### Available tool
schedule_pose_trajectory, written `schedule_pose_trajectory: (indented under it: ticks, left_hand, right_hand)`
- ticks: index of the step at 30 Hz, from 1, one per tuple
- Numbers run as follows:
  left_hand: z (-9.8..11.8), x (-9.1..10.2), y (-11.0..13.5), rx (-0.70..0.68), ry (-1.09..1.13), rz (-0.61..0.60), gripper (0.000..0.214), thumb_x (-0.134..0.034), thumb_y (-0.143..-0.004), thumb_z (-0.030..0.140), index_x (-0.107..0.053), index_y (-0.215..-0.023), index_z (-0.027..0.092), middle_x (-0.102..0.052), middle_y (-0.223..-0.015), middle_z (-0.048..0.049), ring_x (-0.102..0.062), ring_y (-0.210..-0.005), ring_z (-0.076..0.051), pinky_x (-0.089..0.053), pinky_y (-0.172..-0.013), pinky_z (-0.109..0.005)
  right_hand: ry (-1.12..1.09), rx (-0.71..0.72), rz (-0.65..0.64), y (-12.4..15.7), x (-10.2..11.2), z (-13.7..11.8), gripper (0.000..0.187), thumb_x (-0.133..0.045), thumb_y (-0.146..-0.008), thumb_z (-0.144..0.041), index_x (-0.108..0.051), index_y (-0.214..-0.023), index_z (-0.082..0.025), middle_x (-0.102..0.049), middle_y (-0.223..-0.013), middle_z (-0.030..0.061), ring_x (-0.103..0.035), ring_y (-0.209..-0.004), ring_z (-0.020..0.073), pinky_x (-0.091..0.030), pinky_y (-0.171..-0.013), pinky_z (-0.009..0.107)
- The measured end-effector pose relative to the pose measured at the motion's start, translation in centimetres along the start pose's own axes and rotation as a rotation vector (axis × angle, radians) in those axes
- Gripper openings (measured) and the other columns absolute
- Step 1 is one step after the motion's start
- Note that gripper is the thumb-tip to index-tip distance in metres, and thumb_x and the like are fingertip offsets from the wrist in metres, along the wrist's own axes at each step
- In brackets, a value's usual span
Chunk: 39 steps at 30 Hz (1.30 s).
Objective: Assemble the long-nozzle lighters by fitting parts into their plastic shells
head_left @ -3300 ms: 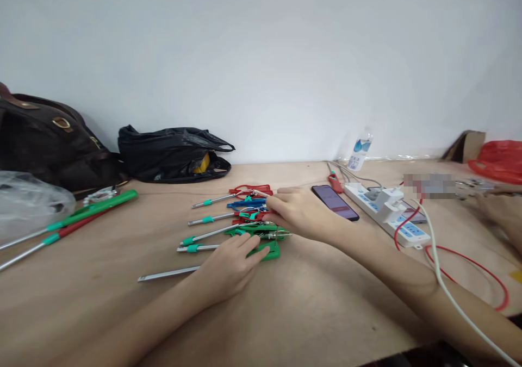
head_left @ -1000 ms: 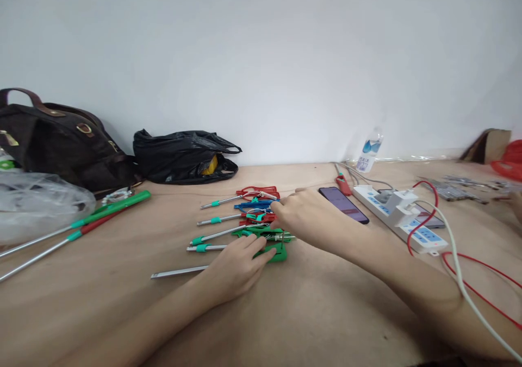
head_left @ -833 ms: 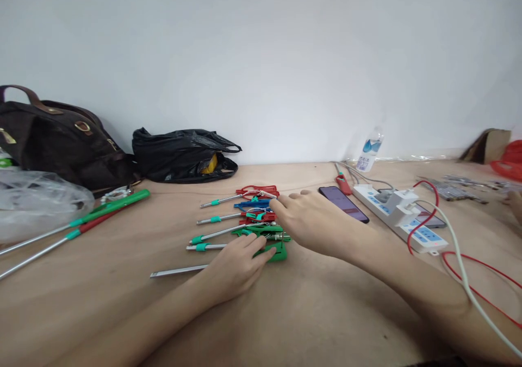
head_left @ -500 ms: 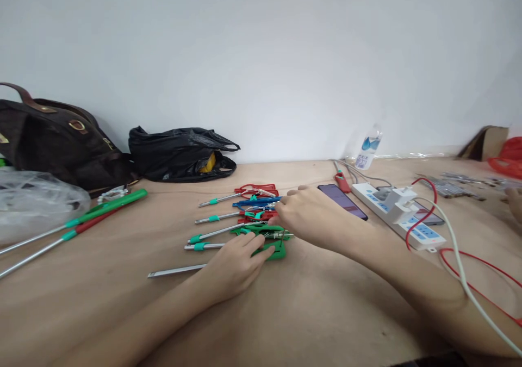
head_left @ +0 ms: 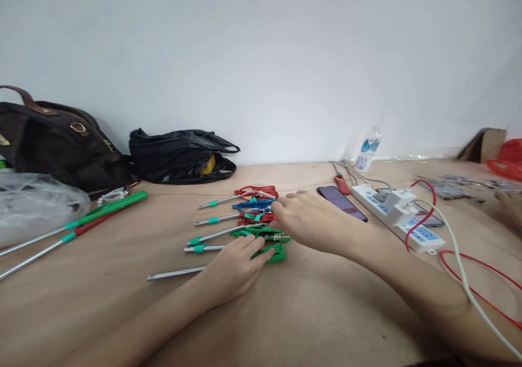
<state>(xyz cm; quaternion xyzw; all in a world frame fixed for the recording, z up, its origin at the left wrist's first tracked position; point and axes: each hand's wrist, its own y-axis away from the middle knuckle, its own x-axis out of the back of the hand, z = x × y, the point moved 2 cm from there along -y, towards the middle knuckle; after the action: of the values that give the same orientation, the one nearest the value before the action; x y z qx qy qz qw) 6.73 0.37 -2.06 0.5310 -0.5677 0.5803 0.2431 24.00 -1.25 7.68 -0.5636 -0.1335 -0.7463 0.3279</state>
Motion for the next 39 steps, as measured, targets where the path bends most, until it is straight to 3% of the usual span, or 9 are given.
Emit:
schedule_pose_trajectory:
  ticks: [4, 9, 14, 17, 21, 28, 33, 36, 39]
  left_hand:
    - [0.1, 0.1, -0.1, 0.003, -0.008, -0.004, 0.032, -0.035, -0.092, 0.011, -0.06, -0.112, 0.017, -0.056, -0.089, -0.008, -0.052, -0.075, -0.02, -0.043, -0.062, -0.031]
    - [0.0, 0.1, 0.0, 0.003, -0.011, -0.002, 0.032, -0.035, -0.092, 0.01, -0.06, -0.11, 0.016, -0.056, -0.088, -0.008, -0.052, -0.073, -0.02, -0.042, -0.061, -0.031]
    - [0.1, 0.0, 0.0, -0.006, -0.017, 0.0, 0.031, -0.036, -0.092, 0.01, -0.06, -0.112, 0.016, -0.055, -0.088, -0.0079, -0.051, -0.074, -0.02, -0.041, -0.062, -0.031]
    - [0.1, 0.0, 0.0, -0.004, -0.017, -0.016, 0.032, -0.036, -0.091, 0.01, -0.06, -0.112, 0.016, -0.055, -0.088, -0.0081, -0.05, -0.073, -0.02, -0.041, -0.062, -0.031]
    - [0.1, 0.0, 0.0, 0.001, -0.014, -0.016, 0.032, -0.036, -0.091, 0.009, -0.06, -0.111, 0.016, -0.055, -0.088, -0.0079, -0.051, -0.075, -0.02, -0.041, -0.062, -0.031]
    - [0.1, 0.0, 0.0, 0.004, -0.017, -0.012, 0.031, -0.037, -0.092, 0.01, -0.059, -0.111, 0.016, -0.055, -0.089, -0.0078, -0.05, -0.073, -0.019, -0.041, -0.062, -0.031]
    - [0.1, 0.0, 0.0, 0.006, -0.003, -0.007, 0.031, -0.037, -0.092, 0.01, -0.06, -0.111, 0.017, -0.055, -0.09, -0.0079, -0.052, -0.075, -0.02, -0.042, -0.063, -0.031]
    - [0.1, 0.0, 0.0, 0.009, 0.004, -0.002, 0.031, -0.037, -0.092, 0.011, -0.06, -0.112, 0.017, -0.056, -0.09, -0.0081, -0.053, -0.076, -0.02, -0.043, -0.064, -0.031]
    - [0.0, 0.0, 0.0, 0.004, 0.004, 0.003, 0.031, -0.036, -0.093, 0.011, -0.06, -0.112, 0.016, -0.056, -0.091, -0.0086, -0.052, -0.075, -0.02, -0.043, -0.064, -0.031]
  right_hand:
    - [-0.057, 0.058, -0.037, 0.4, 0.6, 0.1, 0.018, -0.047, -0.086, -0.002, -0.06, -0.089, -0.013, -0.069, -0.085, 0.0094, -0.065, -0.075, 0.0192, -0.042, -0.063, 0.027]
    - [0.017, -0.063, -0.065, -0.3, -0.2, 0.3, 0.021, -0.046, -0.094, -0.019, -0.06, -0.08, -0.013, -0.068, -0.074, 0.0104, -0.064, -0.065, 0.0211, -0.042, -0.061, 0.03]
    - [-0.032, 0.051, 0.006, 0.5, 0.2, 0.4, 0.012, -0.049, -0.093, -0.016, -0.059, -0.096, -0.01, -0.069, -0.091, 0.0119, -0.066, -0.08, 0.0225, -0.044, -0.064, 0.029]
    - [0.033, 0.013, -0.024, 0.3, -0.1, 0.4, 0.013, -0.047, -0.09, -0.008, -0.06, -0.089, -0.011, -0.069, -0.082, 0.0108, -0.066, -0.071, 0.0222, -0.042, -0.061, 0.029]
    - [0.074, -0.086, -0.042, -0.2, -0.6, 0.3, 0.018, -0.049, -0.093, -0.02, -0.06, -0.081, -0.011, -0.068, -0.072, 0.0121, -0.064, -0.062, 0.0227, -0.04, -0.057, 0.03]
    - [-0.035, 0.07, -0.074, 0.7, 0.4, 0.5, 0.015, -0.05, -0.083, 0.0, -0.058, -0.086, -0.013, -0.069, -0.082, 0.0074, -0.065, -0.07, 0.0186, -0.04, -0.061, 0.027]
    - [0.049, -0.042, -0.047, 0.0, -0.4, 0.4, 0.02, -0.049, -0.092, -0.017, -0.058, -0.074, -0.014, -0.066, -0.067, 0.007, -0.062, -0.057, 0.02, -0.036, -0.055, 0.028]
    - [-0.064, 0.012, -0.023, 0.4, 0.2, 0.1, 0.012, -0.051, -0.092, -0.02, -0.058, -0.087, -0.012, -0.068, -0.077, 0.0093, -0.063, -0.066, 0.0198, -0.037, -0.056, 0.027]
    - [-0.147, 0.09, -0.041, 0.8, 0.8, -0.1, 0.011, -0.049, -0.088, -0.005, -0.056, -0.094, -0.011, -0.068, -0.085, 0.0085, -0.063, -0.074, 0.018, -0.039, -0.061, 0.026]
